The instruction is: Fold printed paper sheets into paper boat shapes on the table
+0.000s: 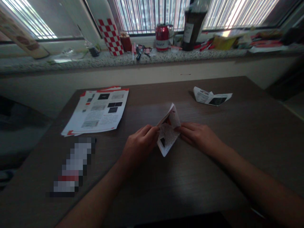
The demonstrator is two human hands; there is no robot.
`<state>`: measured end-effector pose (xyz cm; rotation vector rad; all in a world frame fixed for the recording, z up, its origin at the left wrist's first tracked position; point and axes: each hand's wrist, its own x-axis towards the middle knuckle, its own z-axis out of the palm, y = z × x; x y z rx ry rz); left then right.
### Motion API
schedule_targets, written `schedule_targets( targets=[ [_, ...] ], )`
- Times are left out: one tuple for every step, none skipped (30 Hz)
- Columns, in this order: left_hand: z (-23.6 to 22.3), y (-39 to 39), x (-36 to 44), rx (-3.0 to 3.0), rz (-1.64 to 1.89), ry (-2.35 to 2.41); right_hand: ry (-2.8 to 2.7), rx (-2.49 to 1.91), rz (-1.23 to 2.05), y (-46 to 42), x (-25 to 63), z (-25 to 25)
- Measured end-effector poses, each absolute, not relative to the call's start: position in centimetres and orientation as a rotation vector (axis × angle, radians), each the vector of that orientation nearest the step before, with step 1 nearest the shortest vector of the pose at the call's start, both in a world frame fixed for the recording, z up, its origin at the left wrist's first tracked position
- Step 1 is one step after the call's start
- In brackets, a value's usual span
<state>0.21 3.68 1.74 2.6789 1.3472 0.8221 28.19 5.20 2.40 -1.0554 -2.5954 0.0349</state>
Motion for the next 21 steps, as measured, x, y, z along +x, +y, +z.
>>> schedule_targets(
  targets=[
    [1.74,3.67,0.24,2.672,0.839,1.366,-2.599,-1.048,0.030,5.24,28.25,2.40],
    [1.73,3.68,0.27,2.665,0.863,1.377,-2.602,-1.037,0.029,5.27,28.31,2.42],
    [1.72,3.69,0.29,2.655,0.886,1.378,-2.604,-1.025,0.030,5.30,28.35,2.44],
    [1.70,3.71,0.31,2.641,0.904,1.371,-2.605,-1.015,0.032,5.33,28.39,2.48],
    [1.68,3.73,0.32,2.620,0.922,1.360,-2.606,-1.007,0.036,5.34,28.40,2.51],
    [1.65,3.74,0.31,2.597,0.933,1.347,-2.607,-0.999,0.045,5.36,28.41,2.55],
    [1.62,3.75,0.29,2.579,0.940,1.338,-2.607,-0.991,0.058,5.36,28.40,2.57],
    [1.58,3.75,0.26,2.566,0.940,1.335,-2.608,-0.983,0.075,5.35,28.39,2.58],
    [1.55,3.75,0.22,2.556,0.937,1.336,-2.608,-0.975,0.095,5.33,28.37,2.59],
    [1.52,3.74,0.19,2.548,0.934,1.340,-2.605,-0.969,0.117,5.30,28.34,2.58],
    [1.49,3.74,0.16,2.539,0.932,1.347,-2.601,-0.966,0.141,5.26,28.32,2.57],
    [1.47,3.75,0.14,2.529,0.934,1.354,-2.596,-0.965,0.164,5.21,28.30,2.57],
    [1.46,3.76,0.13,2.514,0.944,1.363,-2.591,-0.966,0.188,5.16,28.29,2.58],
    [1.45,3.79,0.13,2.496,0.960,1.370,-2.587,-0.966,0.213,5.12,28.29,2.60],
    [1.44,3.82,0.14,2.477,0.983,1.376,-2.580,-0.968,0.234,5.08,28.30,2.63],
    [1.43,3.86,0.15,2.455,1.007,1.381,-2.574,-0.969,0.251,5.06,28.32,2.66],
    [1.42,3.91,0.16,2.433,1.028,1.383,-2.569,-0.969,0.264,5.05,28.35,2.70],
    [1.40,3.96,0.16,2.416,1.042,1.382,-2.560,-0.972,0.272,5.06,28.39,2.73],
    [1.38,4.01,0.15,2.404,1.047,1.381,-2.549,-0.976,0.277,5.08,28.43,2.74],
    [1.35,4.05,0.13,2.400,1.037,1.381,-2.537,-0.981,0.278,5.12,28.48,2.73],
    [1.32,4.10,0.11,2.402,1.014,1.384,-2.527,-0.983,0.281,5.17,28.53,2.70]
  ],
)
